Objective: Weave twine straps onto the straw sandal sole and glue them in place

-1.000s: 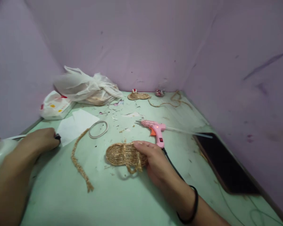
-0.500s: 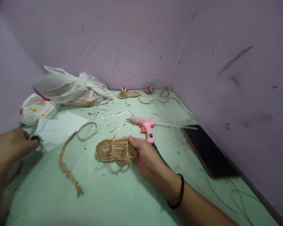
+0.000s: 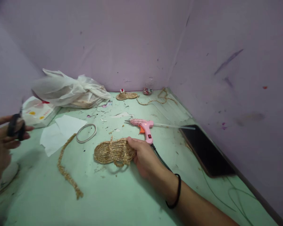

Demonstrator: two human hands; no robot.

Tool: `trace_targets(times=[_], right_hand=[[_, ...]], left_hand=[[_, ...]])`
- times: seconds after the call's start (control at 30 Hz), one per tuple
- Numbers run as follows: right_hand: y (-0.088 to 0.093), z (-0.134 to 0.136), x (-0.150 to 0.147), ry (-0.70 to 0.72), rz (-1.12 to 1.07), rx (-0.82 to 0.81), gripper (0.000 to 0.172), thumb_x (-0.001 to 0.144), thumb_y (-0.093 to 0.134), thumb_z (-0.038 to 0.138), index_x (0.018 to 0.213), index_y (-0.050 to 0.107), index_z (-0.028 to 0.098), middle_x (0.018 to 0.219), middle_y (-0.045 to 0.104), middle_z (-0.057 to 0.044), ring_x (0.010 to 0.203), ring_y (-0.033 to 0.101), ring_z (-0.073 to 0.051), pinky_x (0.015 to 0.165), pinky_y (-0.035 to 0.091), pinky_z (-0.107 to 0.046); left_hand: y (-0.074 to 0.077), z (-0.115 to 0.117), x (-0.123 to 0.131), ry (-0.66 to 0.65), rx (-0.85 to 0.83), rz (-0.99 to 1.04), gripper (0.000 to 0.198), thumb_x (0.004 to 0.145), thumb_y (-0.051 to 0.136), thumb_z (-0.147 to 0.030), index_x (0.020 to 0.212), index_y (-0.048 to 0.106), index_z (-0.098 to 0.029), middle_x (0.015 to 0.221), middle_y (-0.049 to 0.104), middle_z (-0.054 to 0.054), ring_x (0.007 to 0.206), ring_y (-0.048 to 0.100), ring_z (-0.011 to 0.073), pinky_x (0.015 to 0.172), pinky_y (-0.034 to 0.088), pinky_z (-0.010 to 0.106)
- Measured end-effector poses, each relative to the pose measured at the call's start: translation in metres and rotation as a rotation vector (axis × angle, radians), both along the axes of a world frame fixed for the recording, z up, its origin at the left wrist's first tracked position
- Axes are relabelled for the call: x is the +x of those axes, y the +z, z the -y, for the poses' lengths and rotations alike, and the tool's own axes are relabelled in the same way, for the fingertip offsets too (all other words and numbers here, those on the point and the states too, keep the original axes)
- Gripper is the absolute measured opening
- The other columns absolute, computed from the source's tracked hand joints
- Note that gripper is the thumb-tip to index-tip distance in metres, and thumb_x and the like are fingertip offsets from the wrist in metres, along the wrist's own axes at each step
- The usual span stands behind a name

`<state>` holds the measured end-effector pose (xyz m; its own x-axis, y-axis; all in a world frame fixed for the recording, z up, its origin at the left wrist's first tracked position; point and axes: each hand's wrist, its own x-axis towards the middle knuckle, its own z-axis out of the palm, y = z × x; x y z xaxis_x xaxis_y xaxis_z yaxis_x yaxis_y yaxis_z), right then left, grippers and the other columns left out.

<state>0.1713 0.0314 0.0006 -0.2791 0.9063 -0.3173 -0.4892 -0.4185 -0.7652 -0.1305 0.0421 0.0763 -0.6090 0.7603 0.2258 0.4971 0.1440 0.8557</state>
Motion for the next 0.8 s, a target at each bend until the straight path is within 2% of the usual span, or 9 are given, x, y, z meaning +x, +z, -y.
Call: trace_targets(times=[0.07, 0.1, 0.13, 0.2, 0.3, 0.43, 0.67, 0.8], right_hand=[[0.0, 0.0, -0.001, -0.003, 0.005, 0.015, 0.022, 0.081, 0.053, 0.026, 0.076, 0.071, 0.015, 0.072, 0.07, -0.005, 0.063, 0.06, -0.014, 0.066, 0.045, -0.025], [0.0, 0.0, -0.001, -0.008, 0.014, 0.022, 0.021, 0.081, 0.054, 0.027, 0.076, 0.071, 0.015, 0.071, 0.07, -0.005, 0.063, 0.06, -0.014, 0.066, 0.045, -0.025], [0.0, 0.001, -0.001, -0.019, 0.029, 0.025, 0.021, 0.08, 0.055, 0.028, 0.076, 0.071, 0.015, 0.071, 0.07, -0.005, 0.063, 0.06, -0.014, 0.066, 0.045, -0.026], [0.002, 0.001, -0.002, -0.046, 0.066, 0.023, 0.02, 0.078, 0.058, 0.03, 0.074, 0.071, 0.015, 0.07, 0.07, -0.005, 0.064, 0.06, -0.015, 0.065, 0.045, -0.026], [0.003, 0.002, -0.003, -0.077, 0.092, 0.009, 0.019, 0.073, 0.062, 0.032, 0.07, 0.07, 0.015, 0.068, 0.069, -0.005, 0.069, 0.06, -0.017, 0.066, 0.046, -0.027], [0.002, 0.002, -0.003, -0.082, 0.093, 0.008, 0.02, 0.07, 0.065, 0.034, 0.068, 0.069, 0.015, 0.069, 0.069, -0.006, 0.073, 0.061, -0.018, 0.067, 0.045, -0.027], [0.001, 0.003, -0.004, -0.087, 0.104, 0.034, 0.026, 0.069, 0.067, 0.038, 0.074, 0.069, 0.013, 0.07, 0.069, -0.006, 0.069, 0.062, -0.018, 0.065, 0.045, -0.028], [0.001, 0.004, -0.005, -0.083, 0.143, 0.043, 0.026, 0.068, 0.069, 0.038, 0.077, 0.069, 0.013, 0.07, 0.069, -0.006, 0.066, 0.06, -0.015, 0.063, 0.044, -0.027]], left_hand=[[0.002, 0.004, 0.019, -0.216, -0.053, 0.292, 0.032, 0.063, 0.062, -0.029, 0.091, 0.058, -0.013, 0.063, 0.058, -0.002, 0.051, 0.05, 0.0096, 0.047, 0.033, 0.018], [0.001, 0.008, 0.031, -0.364, -0.165, 0.37, 0.032, 0.062, 0.063, -0.028, 0.09, 0.059, -0.012, 0.057, 0.057, -0.002, 0.049, 0.05, 0.0101, 0.045, 0.034, 0.019], [0.0, 0.014, 0.044, -0.449, -0.188, 0.371, 0.034, 0.061, 0.064, -0.027, 0.09, 0.06, -0.01, 0.05, 0.055, -0.003, 0.044, 0.046, 0.0086, 0.043, 0.032, 0.019], [-0.005, 0.027, 0.071, -0.63, -0.384, 0.286, 0.037, 0.061, 0.067, -0.027, 0.095, 0.062, -0.011, 0.043, 0.047, -0.006, 0.042, 0.04, 0.0064, 0.043, 0.03, 0.018], [-0.01, 0.045, 0.106, -0.812, -0.603, 0.226, 0.036, 0.066, 0.062, -0.03, 0.097, 0.063, -0.012, 0.053, 0.046, -0.005, 0.045, 0.037, 0.0063, 0.042, 0.028, 0.019], [-0.01, 0.053, 0.125, -0.903, -0.704, 0.143, 0.026, 0.071, 0.054, -0.026, 0.09, 0.065, -0.012, 0.054, 0.037, -0.005, 0.048, 0.031, 0.0072, 0.043, 0.024, 0.02], [-0.005, 0.052, 0.125, -0.927, -0.731, 0.125, 0.017, 0.072, 0.05, -0.022, 0.077, 0.064, -0.013, 0.052, 0.033, -0.006, 0.048, 0.028, 0.0076, 0.043, 0.022, 0.019], [-0.007, 0.053, 0.124, -0.933, -0.742, 0.112, 0.014, 0.073, 0.049, -0.022, 0.07, 0.06, -0.014, 0.052, 0.033, -0.006, 0.048, 0.029, 0.0076, 0.043, 0.022, 0.019]])
